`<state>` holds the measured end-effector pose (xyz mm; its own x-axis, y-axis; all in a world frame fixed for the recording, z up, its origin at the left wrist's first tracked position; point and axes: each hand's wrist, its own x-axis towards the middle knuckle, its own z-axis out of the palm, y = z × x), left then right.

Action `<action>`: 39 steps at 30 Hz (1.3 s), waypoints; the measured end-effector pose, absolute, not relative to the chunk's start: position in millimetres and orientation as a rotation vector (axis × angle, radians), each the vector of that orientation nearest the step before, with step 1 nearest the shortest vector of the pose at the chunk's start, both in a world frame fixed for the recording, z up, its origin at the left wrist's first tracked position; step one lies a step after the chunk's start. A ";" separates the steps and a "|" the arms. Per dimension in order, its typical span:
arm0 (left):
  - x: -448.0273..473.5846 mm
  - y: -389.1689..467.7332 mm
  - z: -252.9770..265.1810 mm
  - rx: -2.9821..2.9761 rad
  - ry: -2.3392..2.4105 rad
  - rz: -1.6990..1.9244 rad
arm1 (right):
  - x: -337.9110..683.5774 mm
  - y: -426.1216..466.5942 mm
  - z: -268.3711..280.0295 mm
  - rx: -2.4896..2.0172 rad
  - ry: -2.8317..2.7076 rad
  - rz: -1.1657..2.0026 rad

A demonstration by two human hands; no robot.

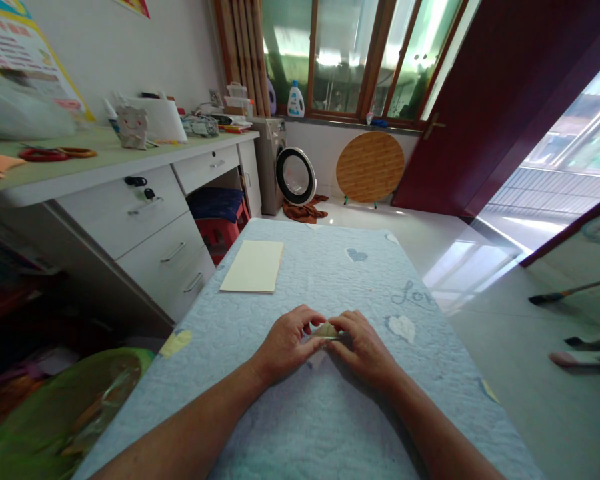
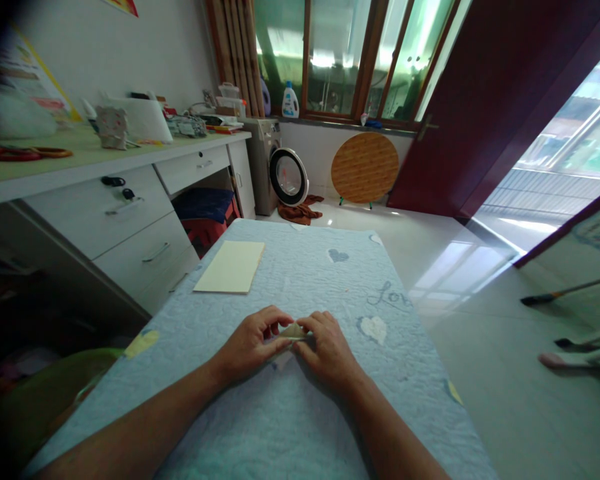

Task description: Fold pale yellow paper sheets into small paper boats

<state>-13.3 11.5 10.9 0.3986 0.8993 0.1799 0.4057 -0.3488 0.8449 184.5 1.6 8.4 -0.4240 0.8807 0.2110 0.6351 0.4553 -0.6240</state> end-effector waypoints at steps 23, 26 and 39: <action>-11.6 10.4 9.2 1.936 1.095 0.865 | 184.5 -1.4 8.5 -1.160 -2.121 0.755; -10.7 9.1 10.3 1.952 1.087 0.863 | 183.4 0.0 4.1 -1.196 -2.099 0.759; -10.5 6.3 9.8 1.967 1.055 0.908 | 180.7 0.9 1.1 -1.173 -2.057 0.751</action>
